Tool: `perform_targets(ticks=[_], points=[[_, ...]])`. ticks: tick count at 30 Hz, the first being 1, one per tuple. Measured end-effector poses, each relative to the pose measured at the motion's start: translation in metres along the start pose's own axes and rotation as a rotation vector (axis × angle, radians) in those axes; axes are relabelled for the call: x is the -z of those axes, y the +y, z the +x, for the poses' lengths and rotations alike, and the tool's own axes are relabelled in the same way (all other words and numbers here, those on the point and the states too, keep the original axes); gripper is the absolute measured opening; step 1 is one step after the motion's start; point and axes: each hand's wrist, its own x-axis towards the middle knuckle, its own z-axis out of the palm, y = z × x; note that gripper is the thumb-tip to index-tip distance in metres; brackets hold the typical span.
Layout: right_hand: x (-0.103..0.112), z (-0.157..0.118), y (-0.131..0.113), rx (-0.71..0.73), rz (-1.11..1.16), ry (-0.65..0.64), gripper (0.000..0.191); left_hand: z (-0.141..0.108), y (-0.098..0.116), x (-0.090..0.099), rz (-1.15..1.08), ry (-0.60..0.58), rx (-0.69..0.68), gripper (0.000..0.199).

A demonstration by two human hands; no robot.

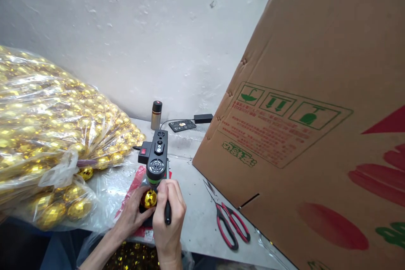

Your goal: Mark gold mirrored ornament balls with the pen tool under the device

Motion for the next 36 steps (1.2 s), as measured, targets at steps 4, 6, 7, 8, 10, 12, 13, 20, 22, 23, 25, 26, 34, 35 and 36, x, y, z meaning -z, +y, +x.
perform_targets(ticks=[4,6,7,8,10,12,13,20,22,23,25,26,34,35,36], points=[[0.003,-0.002,0.003,0.020,0.012,-0.027,0.029,0.006,0.004,-0.007,0.103,0.008,0.029,0.045],[0.004,-0.006,0.006,0.029,0.020,-0.040,0.028,0.008,0.004,-0.009,0.162,-0.007,0.045,0.045],[0.004,-0.008,0.009,0.038,0.023,-0.045,0.027,0.009,0.004,-0.010,0.182,-0.015,0.050,0.045],[0.004,-0.011,0.013,0.053,0.023,-0.047,0.026,0.009,0.003,-0.011,0.197,-0.023,0.053,0.045],[0.002,-0.019,0.022,0.111,0.010,-0.042,0.025,0.008,0.002,-0.012,0.215,-0.028,0.055,0.044],[0.000,-0.028,0.033,0.170,-0.017,-0.025,0.027,0.006,0.001,-0.012,0.224,-0.027,0.055,0.042],[-0.002,-0.032,0.039,0.189,-0.030,-0.012,0.028,0.005,0.001,-0.013,0.227,-0.028,0.056,0.041],[-0.014,-0.051,0.061,0.159,0.010,0.102,0.029,0.005,0.007,-0.011,0.212,-0.036,0.114,0.042],[-0.016,-0.053,0.063,0.147,0.020,0.113,0.029,0.005,0.008,-0.011,0.211,-0.035,0.122,0.041],[-0.016,-0.054,0.063,0.142,0.022,0.116,0.029,0.005,0.008,-0.011,0.209,-0.036,0.122,0.040],[-0.016,-0.055,0.063,0.139,0.028,0.119,0.030,0.005,0.007,-0.011,0.205,-0.040,0.120,0.040],[-0.016,-0.055,0.063,0.140,0.032,0.123,0.030,0.004,0.006,-0.011,0.202,-0.041,0.118,0.040],[-0.016,-0.053,0.062,0.170,0.024,0.133,0.031,0.004,0.007,-0.010,0.172,-0.046,0.126,0.041],[-0.017,-0.053,0.062,0.175,0.023,0.136,0.031,0.004,0.007,-0.010,0.171,-0.040,0.124,0.041],[-0.017,-0.053,0.063,0.177,0.023,0.137,0.031,0.004,0.007,-0.010,0.170,-0.034,0.121,0.042]])
